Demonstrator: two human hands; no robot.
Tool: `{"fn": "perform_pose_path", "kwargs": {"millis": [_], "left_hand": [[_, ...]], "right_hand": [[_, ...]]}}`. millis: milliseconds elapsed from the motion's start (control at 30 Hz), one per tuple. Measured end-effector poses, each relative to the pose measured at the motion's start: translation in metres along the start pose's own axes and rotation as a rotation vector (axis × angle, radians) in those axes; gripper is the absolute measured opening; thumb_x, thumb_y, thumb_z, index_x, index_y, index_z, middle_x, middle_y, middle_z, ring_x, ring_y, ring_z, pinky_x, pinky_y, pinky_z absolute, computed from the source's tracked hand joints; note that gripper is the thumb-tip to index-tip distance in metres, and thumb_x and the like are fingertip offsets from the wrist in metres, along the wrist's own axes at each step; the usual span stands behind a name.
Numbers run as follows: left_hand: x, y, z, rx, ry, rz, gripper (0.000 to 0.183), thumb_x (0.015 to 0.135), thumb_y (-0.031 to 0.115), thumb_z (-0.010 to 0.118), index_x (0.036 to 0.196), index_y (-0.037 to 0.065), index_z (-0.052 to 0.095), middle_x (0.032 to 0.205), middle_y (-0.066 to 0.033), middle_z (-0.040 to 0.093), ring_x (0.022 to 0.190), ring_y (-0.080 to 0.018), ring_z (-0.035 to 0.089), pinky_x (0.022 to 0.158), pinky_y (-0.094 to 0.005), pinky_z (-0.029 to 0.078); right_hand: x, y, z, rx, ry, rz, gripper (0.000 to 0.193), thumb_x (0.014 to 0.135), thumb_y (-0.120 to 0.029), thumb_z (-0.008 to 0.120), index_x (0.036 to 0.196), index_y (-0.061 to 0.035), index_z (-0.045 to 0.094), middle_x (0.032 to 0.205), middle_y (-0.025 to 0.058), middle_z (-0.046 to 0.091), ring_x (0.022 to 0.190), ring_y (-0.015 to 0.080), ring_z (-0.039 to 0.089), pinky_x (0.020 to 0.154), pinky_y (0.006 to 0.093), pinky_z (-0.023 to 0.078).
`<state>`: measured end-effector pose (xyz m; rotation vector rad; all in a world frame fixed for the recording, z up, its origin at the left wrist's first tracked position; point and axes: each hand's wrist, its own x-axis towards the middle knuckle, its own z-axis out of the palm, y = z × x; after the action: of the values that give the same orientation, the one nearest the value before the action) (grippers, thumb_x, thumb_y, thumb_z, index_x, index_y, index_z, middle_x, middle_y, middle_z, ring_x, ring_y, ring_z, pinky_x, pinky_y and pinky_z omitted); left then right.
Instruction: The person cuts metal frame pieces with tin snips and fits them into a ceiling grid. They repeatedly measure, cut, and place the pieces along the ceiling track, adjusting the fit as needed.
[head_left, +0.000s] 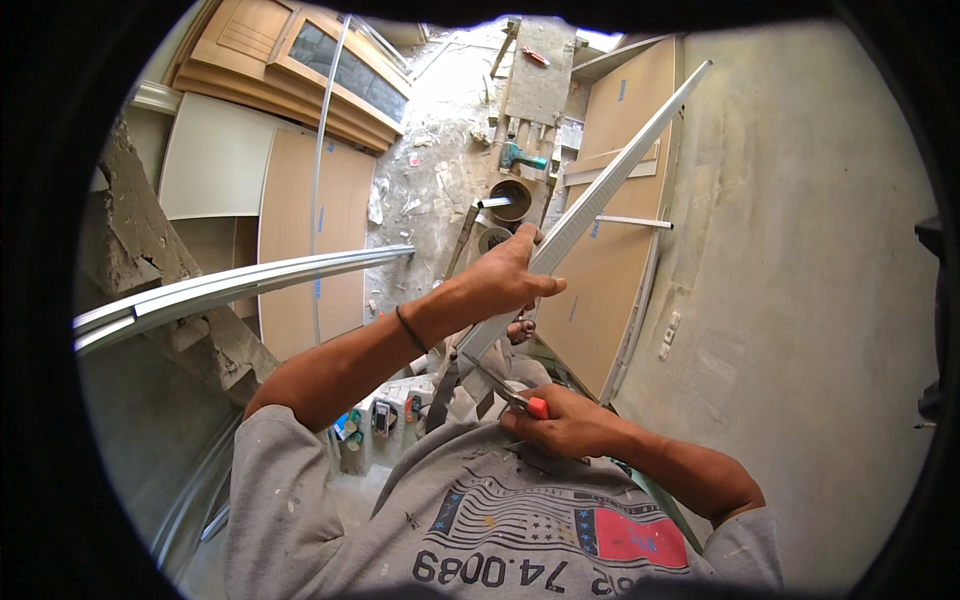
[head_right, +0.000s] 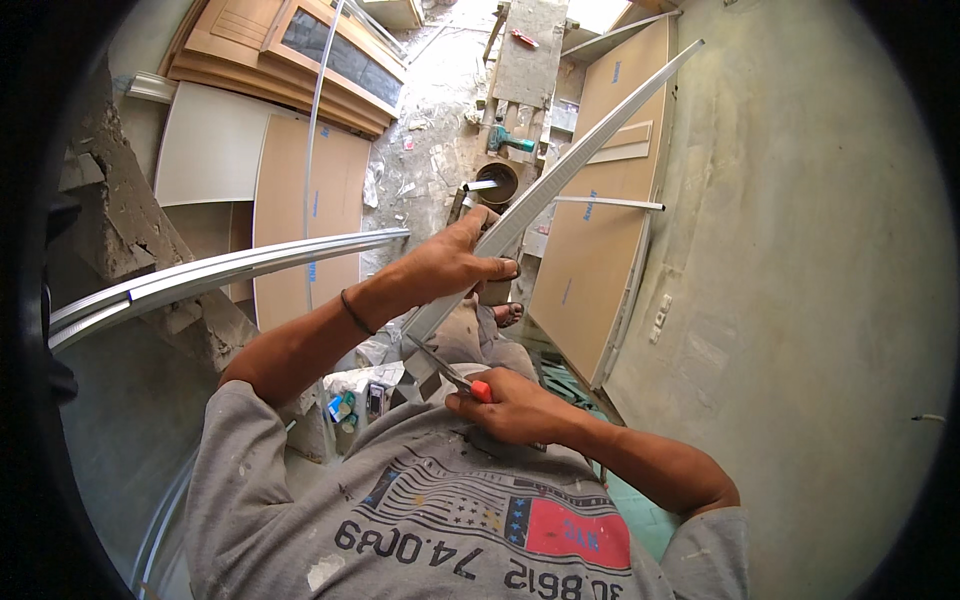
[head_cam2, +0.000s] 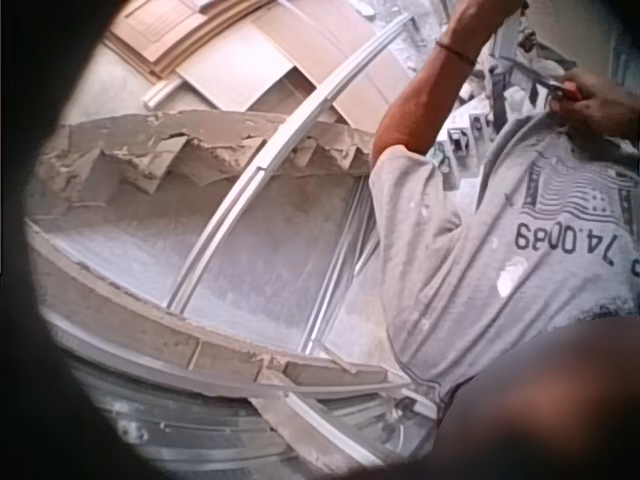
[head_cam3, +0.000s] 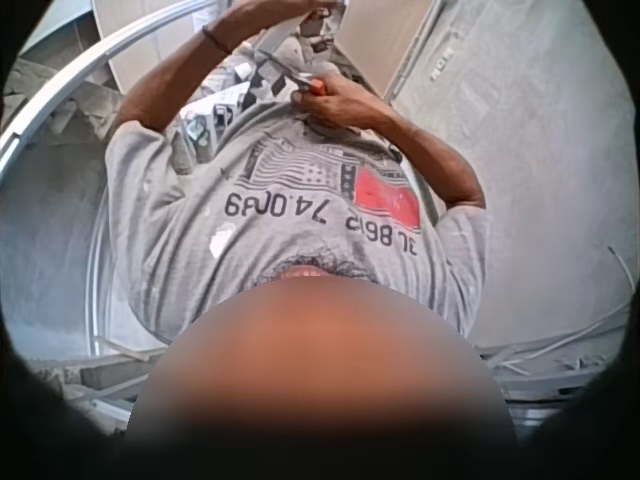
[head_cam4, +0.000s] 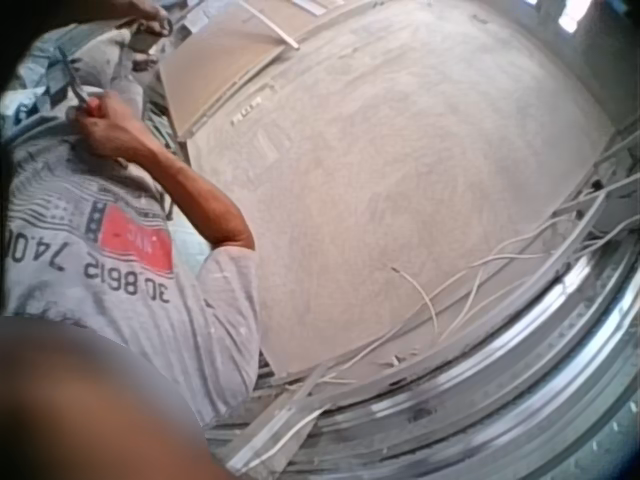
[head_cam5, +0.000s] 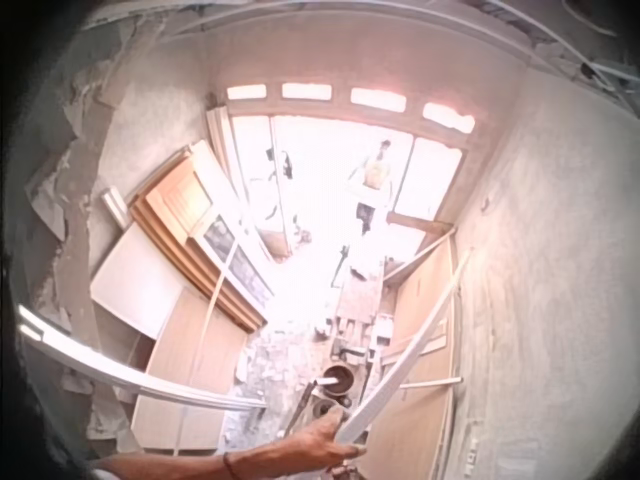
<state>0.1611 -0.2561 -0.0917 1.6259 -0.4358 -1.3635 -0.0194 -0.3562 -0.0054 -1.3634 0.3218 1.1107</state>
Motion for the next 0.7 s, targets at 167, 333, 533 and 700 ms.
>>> {"fn": "perform_pose_path", "kwargs": {"millis": [167,333,533,700], "left_hand": [[-0.004,0.007,-0.002,-0.044,-0.024,-0.046,0.05,0.099,0.018,0.076,0.134,0.0,0.046,0.107,-0.0146,0.067,0.095,-0.017,0.065,0.08,-0.033,0.056],[-0.007,0.008,0.004,0.009,-0.014,-0.07,0.05,0.099,0.02,0.076,0.133,0.001,0.045,0.108,-0.0161,0.067,0.096,-0.0188,0.066,0.081,-0.0345,0.056],[0.002,-0.005,0.017,-0.157,-0.054,-0.025,0.062,0.099,0.028,0.076,0.135,-0.005,0.037,0.097,-0.0154,0.061,0.081,-0.0198,0.062,0.067,-0.0389,0.052],[0.022,0.01,0.002,-0.34,-0.112,-0.023,0.05,0.102,0.028,0.074,0.131,0.002,0.042,0.1,-0.0087,0.062,0.08,-0.0115,0.062,0.064,-0.0269,0.054]], "right_hand": [[0.003,-0.002,-0.001,-0.001,-0.037,0.009,0.036,0.108,-0.037,0.06,0.095,-0.0039,0.062,0.069,-0.002,0.054,0.062,0.0095,0.049,0.057,0.0313,0.039],[0.004,-0.009,-0.001,0.017,-0.041,0.026,0.037,0.108,-0.039,0.06,0.096,-0.0044,0.061,0.069,-0.0017,0.054,0.062,0.01,0.049,0.057,0.0315,0.039],[0.007,-0.004,-0.006,-0.063,-0.025,0.03,0.039,0.107,-0.04,0.061,0.095,-0.0031,0.062,0.073,0.0025,0.056,0.068,0.0138,0.051,0.062,0.0349,0.042],[-0.024,0.027,-0.035,-0.11,-0.06,-0.271,0.032,0.104,-0.033,0.066,0.095,-0.0026,0.061,0.079,0.008,0.057,0.076,0.019,0.054,0.069,0.0379,0.044]]}}
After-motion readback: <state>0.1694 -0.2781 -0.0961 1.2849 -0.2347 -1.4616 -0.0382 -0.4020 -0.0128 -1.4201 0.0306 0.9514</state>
